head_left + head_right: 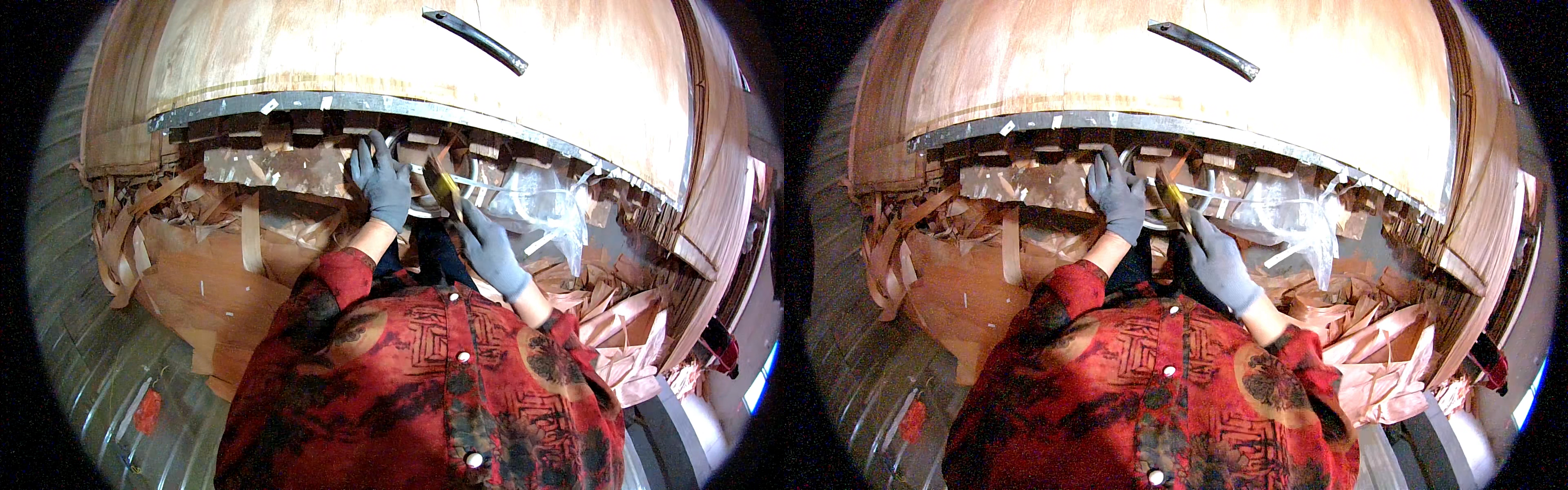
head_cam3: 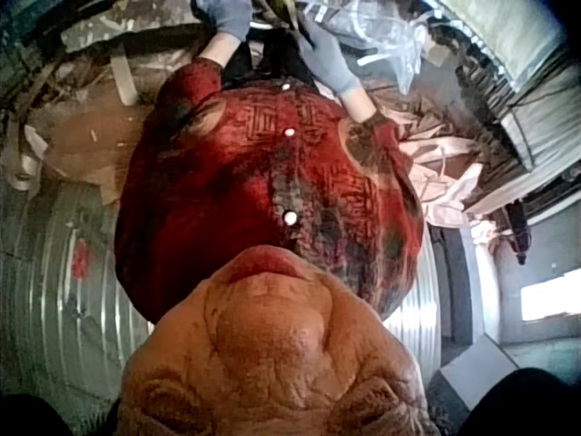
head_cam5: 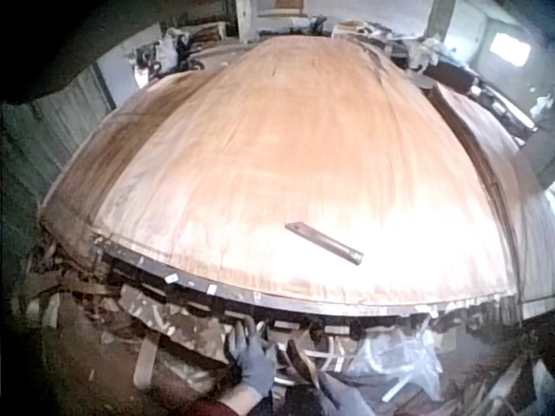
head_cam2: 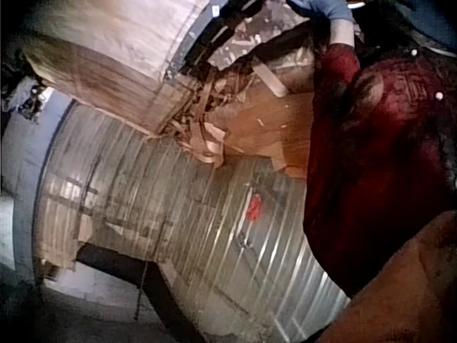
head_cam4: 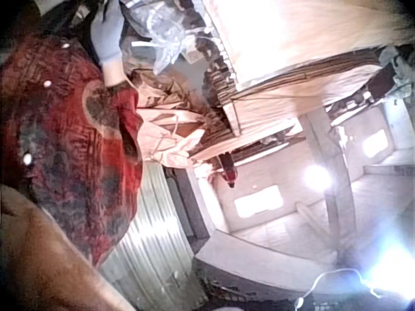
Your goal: The person applies a large sheet of thin wood veneer to a curved wooden surface. They smooth the veneer with a wooden stick and then use a utility knife to trim the excess material along the edges. The person also applies small strips of tape to secure the veneer in place.
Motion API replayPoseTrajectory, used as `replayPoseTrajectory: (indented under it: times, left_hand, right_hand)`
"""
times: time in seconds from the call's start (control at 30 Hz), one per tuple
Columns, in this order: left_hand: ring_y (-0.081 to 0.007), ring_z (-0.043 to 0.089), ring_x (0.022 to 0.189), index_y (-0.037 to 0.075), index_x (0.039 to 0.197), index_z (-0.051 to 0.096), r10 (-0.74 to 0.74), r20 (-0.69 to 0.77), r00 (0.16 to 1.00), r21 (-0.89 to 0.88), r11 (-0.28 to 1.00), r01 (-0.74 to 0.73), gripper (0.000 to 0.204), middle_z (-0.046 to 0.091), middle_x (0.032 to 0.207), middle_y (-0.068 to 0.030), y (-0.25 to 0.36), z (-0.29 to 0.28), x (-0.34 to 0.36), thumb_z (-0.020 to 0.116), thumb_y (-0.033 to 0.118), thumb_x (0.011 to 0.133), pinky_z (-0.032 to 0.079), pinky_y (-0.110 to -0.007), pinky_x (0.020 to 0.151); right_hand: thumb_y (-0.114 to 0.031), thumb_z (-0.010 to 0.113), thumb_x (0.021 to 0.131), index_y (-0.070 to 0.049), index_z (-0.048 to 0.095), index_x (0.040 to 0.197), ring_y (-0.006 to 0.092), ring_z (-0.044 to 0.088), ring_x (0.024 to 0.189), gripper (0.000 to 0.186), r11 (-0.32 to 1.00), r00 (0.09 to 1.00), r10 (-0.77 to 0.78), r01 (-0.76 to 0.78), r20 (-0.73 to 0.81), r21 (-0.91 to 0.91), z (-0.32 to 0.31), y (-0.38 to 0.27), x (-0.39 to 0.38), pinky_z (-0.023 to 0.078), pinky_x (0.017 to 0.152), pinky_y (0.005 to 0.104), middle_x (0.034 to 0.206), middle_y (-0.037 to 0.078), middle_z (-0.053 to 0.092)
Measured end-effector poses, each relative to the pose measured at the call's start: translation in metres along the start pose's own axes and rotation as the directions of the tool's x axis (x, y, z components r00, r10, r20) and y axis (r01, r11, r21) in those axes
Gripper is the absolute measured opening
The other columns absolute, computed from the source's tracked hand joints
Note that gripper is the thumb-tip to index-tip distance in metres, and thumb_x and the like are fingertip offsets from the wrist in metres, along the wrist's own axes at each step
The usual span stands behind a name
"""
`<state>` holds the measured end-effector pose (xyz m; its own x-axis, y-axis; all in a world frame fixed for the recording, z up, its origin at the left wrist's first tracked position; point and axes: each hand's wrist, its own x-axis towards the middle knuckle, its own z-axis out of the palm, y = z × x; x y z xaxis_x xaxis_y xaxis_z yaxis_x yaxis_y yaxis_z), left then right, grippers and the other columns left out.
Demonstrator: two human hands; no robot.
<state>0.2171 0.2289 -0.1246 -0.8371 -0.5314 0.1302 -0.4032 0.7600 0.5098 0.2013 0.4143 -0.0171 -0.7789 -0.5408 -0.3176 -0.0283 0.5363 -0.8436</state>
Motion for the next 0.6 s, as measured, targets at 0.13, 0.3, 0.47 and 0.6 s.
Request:
replayPoseTrajectory:
  times: [0.13, 0.3, 0.47, 0.6]
  left_hand:
    - [-0.0431, 0.034, 0.114, 0.008, 0.135, 0.033, 0.035, 0.003, 0.999, 0.113, 0.993, -0.035, 0.081, 0.033, 0.129, -0.0269, 0.003, 0.004, -0.003, 0.072, 0.012, 0.064, 0.03, -0.05, 0.094]
    - [-0.0416, 0.042, 0.106, 0.006, 0.132, 0.037, 0.047, -0.089, 0.995, 0.023, 0.999, -0.045, 0.076, 0.044, 0.121, -0.0244, -0.008, -0.029, 0.0, 0.069, 0.009, 0.064, 0.035, -0.049, 0.089]
    - [-0.0235, 0.051, 0.061, -0.001, 0.089, 0.056, -0.378, -0.208, 0.902, 0.086, 0.912, 0.402, 0.02, 0.051, 0.066, -0.0141, -0.17, -0.191, -0.007, 0.061, 0.01, 0.073, 0.042, -0.039, 0.056]
    - [-0.035, 0.059, 0.07, 0.002, 0.086, 0.055, -0.206, -0.621, 0.756, 0.64, 0.423, 0.641, 0.017, 0.061, 0.078, -0.0155, -0.33, -0.418, -0.107, 0.056, 0.016, 0.076, 0.047, -0.042, 0.061]
  right_hand:
    - [-0.008, 0.053, 0.082, 0.003, 0.045, 0.124, 0.0403, 0.052, 0.106, 0.044, 0.989, 0.99, 0.133, -0.131, 0.034, -0.072, 0.03, 0.017, 0.029, 0.044, 0.087, 0.0389, 0.11, 0.028, 0.055]
    - [-0.008, 0.053, 0.078, -0.001, 0.045, 0.124, 0.0431, 0.054, 0.096, 0.047, 0.944, 0.983, 0.181, -0.166, 0.027, -0.284, 0.036, 0.015, 0.034, 0.045, 0.083, 0.0448, 0.101, 0.028, 0.057]
    - [-0.013, 0.051, 0.081, -0.004, 0.041, 0.125, 0.0389, 0.056, 0.095, 0.047, 0.923, 0.969, 0.232, -0.192, 0.085, -0.334, 0.029, 0.018, 0.04, 0.046, 0.082, 0.0445, 0.104, 0.025, 0.057]
    - [-0.014, 0.052, 0.081, -0.006, 0.039, 0.127, 0.0395, 0.057, 0.092, 0.048, 0.937, 0.983, 0.153, -0.111, 0.104, -0.331, 0.033, 0.034, 0.039, 0.048, 0.079, 0.0442, 0.104, 0.025, 0.057]
